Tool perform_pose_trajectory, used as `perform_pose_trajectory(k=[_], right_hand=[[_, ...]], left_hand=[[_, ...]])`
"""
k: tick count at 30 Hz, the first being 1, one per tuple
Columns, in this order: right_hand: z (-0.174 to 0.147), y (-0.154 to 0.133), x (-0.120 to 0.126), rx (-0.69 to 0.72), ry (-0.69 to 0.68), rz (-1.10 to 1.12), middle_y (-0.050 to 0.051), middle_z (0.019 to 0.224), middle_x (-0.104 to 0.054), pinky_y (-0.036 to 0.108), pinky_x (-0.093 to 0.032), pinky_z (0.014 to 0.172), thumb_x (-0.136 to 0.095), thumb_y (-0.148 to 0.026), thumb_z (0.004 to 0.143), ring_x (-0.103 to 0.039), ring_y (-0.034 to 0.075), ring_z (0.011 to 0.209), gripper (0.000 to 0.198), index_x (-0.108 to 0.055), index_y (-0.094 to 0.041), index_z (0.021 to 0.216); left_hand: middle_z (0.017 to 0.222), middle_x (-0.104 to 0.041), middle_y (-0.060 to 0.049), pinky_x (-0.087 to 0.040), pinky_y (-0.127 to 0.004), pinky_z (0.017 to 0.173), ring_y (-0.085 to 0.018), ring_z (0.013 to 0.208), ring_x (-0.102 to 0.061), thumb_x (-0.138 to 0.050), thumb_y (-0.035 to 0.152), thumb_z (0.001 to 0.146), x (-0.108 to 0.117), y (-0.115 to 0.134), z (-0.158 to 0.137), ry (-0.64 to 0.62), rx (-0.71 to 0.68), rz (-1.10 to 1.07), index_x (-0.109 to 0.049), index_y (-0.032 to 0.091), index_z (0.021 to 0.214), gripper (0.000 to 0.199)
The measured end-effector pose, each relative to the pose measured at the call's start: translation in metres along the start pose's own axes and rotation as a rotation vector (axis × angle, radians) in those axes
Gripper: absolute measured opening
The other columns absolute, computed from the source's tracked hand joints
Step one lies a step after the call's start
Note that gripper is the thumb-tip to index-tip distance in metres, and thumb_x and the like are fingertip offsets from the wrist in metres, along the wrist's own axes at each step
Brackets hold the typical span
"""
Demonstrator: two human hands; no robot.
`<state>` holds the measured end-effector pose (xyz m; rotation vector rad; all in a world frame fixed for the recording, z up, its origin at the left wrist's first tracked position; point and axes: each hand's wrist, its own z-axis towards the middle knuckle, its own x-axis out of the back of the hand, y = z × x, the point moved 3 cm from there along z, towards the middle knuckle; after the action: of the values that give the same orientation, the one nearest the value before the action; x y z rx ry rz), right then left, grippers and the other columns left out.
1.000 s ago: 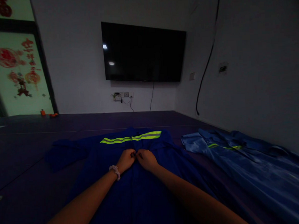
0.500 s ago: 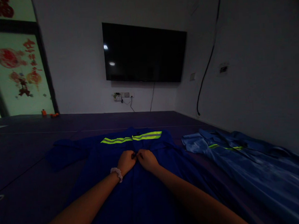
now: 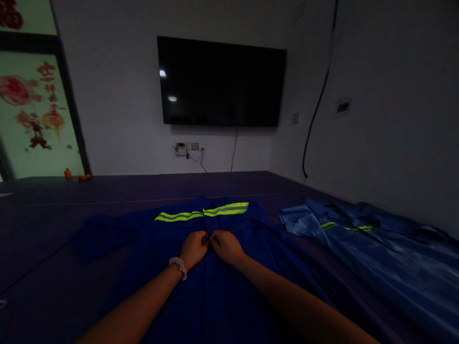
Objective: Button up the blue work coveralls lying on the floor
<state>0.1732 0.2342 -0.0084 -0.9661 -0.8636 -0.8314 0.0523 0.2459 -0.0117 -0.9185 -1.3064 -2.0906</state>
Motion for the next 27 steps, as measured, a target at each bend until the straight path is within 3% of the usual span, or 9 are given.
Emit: perform_pose_trajectory(k=[27], right_hand=[[-0.0014,-0.0020,0.0015,0.002,-0.017,-0.019,0.006,0.089,-0.067,0.022,-0.036,0.064,-0.040,-0.022,0.086,-0.061,0.015,0.082,0.024,-0.063,-0.018,0.090]], left_hand=[[0.069,-0.058,-0.003,-0.033,-0.023,0.060,-0.012,0.065,-0.051,-0.052,0.012,0.072,0.0029,0.0026,-0.0010,0.050,-0.033,0.003,-0.058,0.014,0.065,0.009]])
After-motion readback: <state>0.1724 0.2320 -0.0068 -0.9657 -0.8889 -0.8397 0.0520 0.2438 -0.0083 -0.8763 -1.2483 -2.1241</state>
